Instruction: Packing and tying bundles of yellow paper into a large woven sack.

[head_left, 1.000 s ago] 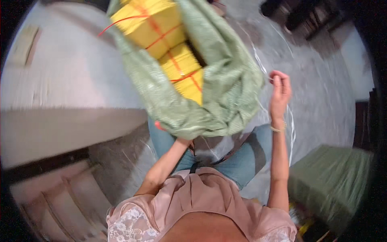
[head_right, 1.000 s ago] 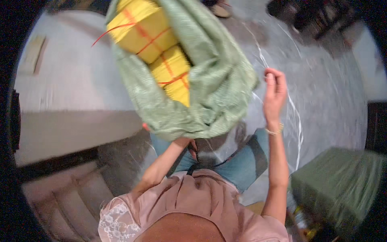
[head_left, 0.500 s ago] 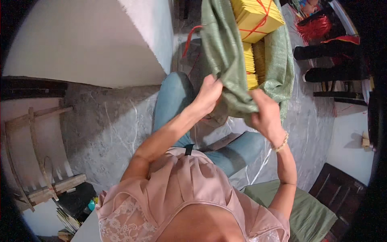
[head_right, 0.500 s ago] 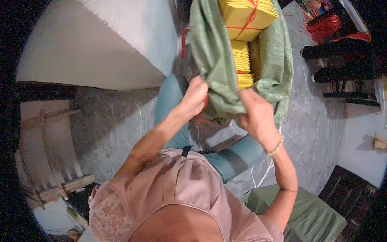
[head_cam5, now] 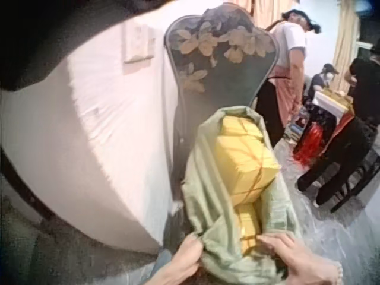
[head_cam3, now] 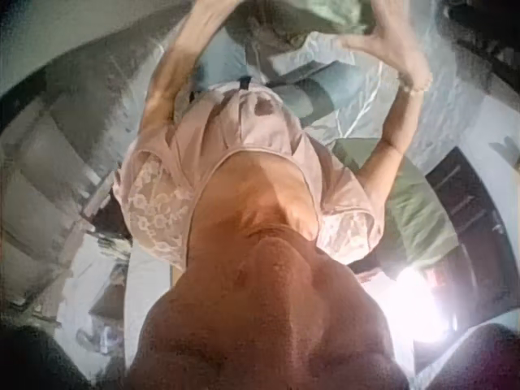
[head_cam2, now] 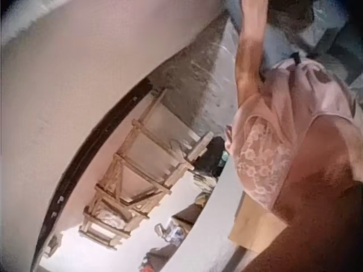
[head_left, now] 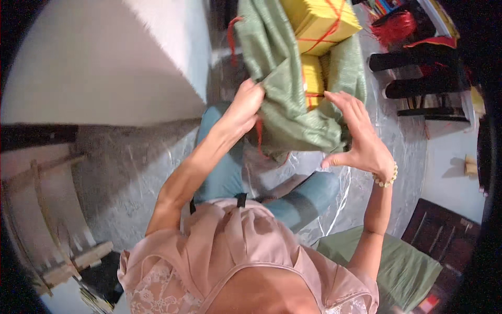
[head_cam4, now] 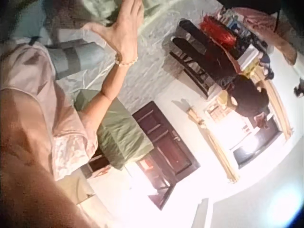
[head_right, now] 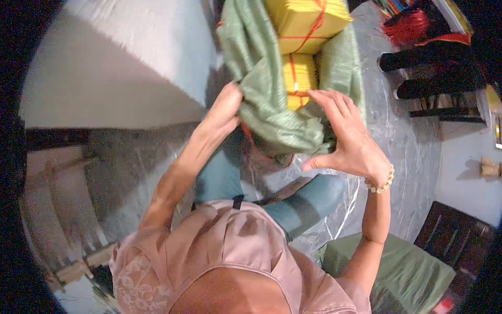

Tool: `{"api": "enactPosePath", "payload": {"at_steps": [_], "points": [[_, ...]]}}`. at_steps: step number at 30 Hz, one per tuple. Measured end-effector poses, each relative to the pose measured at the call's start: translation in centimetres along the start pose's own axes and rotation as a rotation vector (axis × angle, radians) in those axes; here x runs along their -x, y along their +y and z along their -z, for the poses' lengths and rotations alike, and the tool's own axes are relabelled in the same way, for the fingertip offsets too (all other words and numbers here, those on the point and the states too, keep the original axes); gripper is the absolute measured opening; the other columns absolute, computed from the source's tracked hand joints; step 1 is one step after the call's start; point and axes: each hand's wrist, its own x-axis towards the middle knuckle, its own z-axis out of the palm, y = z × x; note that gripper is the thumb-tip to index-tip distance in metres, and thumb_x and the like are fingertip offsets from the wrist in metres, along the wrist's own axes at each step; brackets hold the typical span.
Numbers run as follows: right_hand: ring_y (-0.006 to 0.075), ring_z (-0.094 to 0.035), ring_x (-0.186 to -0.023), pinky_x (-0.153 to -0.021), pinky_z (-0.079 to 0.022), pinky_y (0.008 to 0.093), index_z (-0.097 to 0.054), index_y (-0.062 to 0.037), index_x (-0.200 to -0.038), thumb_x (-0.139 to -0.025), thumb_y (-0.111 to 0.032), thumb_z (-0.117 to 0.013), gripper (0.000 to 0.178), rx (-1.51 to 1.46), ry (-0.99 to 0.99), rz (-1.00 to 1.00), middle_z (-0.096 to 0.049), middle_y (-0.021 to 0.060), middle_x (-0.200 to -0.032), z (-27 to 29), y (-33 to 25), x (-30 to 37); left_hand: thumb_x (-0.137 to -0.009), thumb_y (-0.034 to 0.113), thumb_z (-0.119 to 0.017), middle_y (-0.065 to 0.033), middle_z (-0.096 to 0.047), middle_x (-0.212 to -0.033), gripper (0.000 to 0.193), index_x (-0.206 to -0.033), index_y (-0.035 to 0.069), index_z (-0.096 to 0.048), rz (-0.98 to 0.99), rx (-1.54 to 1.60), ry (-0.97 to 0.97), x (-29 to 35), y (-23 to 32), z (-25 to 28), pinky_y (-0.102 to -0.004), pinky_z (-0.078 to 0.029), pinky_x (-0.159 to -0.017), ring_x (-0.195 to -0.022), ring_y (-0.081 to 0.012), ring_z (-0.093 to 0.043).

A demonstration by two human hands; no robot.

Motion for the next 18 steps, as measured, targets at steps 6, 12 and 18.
{"api": "enactPosePath", "payload": {"at_steps": [6, 12, 18], "points": [[0.0312, -0.046, -0.089, -0.079, -0.036, 0.0405, -0.050, -0.0051, -0.083, -0.053, -0.008, -0.058, 0.031, 0.147, 0.049, -0.034, -0.049, 0.0092, -0.086, -2.8, 8.2, 2.7, -0.089, 0.025, -0.043, -0.0087, -0.055, -0.108, 0.036, -0.114, -0.001, -0.047, 0.163, -0.069, 0.082, -1.4, -0.9, 0.7, -0.0313, -0.044, -0.085, -0.096, -0.0167, -0.054], [0.0292, -0.040, -0.057, -0.054, -0.032, 0.0349, -0.040, -0.0040, -0.067, -0.050, -0.007, -0.055, 0.022, -0.227, 0.292, -0.015, -0.035, 0.0113, -0.062, -0.5, 6.5, 4.8, -0.088, 0.022, -0.041, -0.0105, -0.056, -0.102, 0.032, -0.110, 0.000, -0.048, 0.270, -0.026, 0.242, -1.7, -0.5, -2.3, -0.0341, -0.046, -0.080, -0.089, -0.0196, -0.056], [0.0269, -0.048, -0.060, -0.056, -0.040, 0.0302, -0.046, 0.0005, -0.072, -0.065, -0.004, -0.061, 0.017, -0.712, 0.379, -0.451, -0.047, 0.0131, -0.067, -2.1, 6.0, 5.1, -0.088, 0.021, -0.044, -0.0090, -0.056, -0.101, 0.031, -0.110, 0.000, -0.048, 0.297, -0.050, 0.403, -2.5, -1.0, -1.4, -0.0323, -0.046, -0.079, -0.088, -0.0183, -0.056]]}}
